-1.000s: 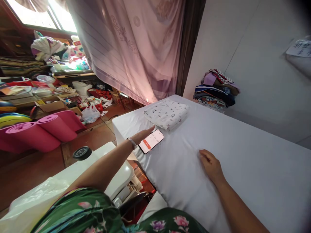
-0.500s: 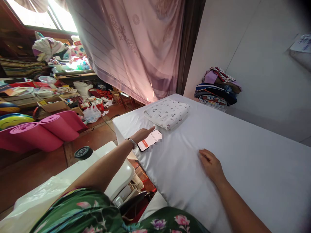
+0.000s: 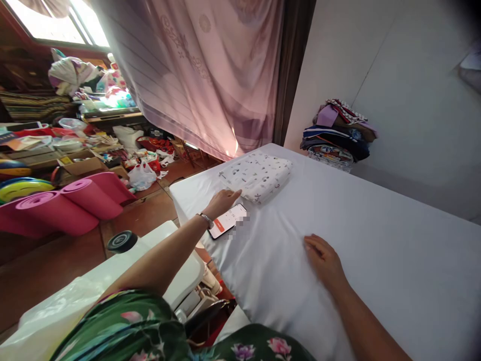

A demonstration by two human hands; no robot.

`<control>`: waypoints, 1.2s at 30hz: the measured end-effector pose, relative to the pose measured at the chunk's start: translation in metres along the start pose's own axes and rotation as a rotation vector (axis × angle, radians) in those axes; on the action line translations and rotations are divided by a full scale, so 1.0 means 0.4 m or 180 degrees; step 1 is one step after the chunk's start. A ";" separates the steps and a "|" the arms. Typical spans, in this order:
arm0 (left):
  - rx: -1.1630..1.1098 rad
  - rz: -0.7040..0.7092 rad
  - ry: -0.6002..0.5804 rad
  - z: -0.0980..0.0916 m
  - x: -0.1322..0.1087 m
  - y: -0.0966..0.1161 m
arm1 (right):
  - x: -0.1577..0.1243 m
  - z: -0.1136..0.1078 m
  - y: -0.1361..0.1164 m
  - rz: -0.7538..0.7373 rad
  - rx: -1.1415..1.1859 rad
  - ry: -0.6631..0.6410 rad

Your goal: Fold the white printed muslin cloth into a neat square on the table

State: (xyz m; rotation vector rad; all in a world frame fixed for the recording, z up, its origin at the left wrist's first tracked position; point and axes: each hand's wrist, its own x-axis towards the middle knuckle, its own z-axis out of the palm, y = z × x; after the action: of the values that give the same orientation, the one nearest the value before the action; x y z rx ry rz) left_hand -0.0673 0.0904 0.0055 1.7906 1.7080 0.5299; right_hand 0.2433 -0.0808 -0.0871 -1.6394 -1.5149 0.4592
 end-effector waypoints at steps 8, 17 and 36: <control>0.1664 0.1687 0.0425 0.121 0.015 0.106 | 0.001 0.009 0.002 -0.0045 0.0043 0.0010; 0.1985 0.1425 0.0518 0.127 0.077 0.124 | 0.006 0.021 0.006 -0.0052 0.0221 0.0079; 0.0353 0.3546 -0.2147 0.322 -0.297 0.516 | 0.030 -0.280 0.055 0.1272 0.2266 0.1035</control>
State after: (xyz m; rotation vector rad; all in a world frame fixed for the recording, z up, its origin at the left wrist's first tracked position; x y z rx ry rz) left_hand 0.1607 -0.0441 0.0610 2.5121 0.2049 0.1844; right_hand 0.3431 -0.1041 -0.0353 -1.3399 -0.6582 0.7949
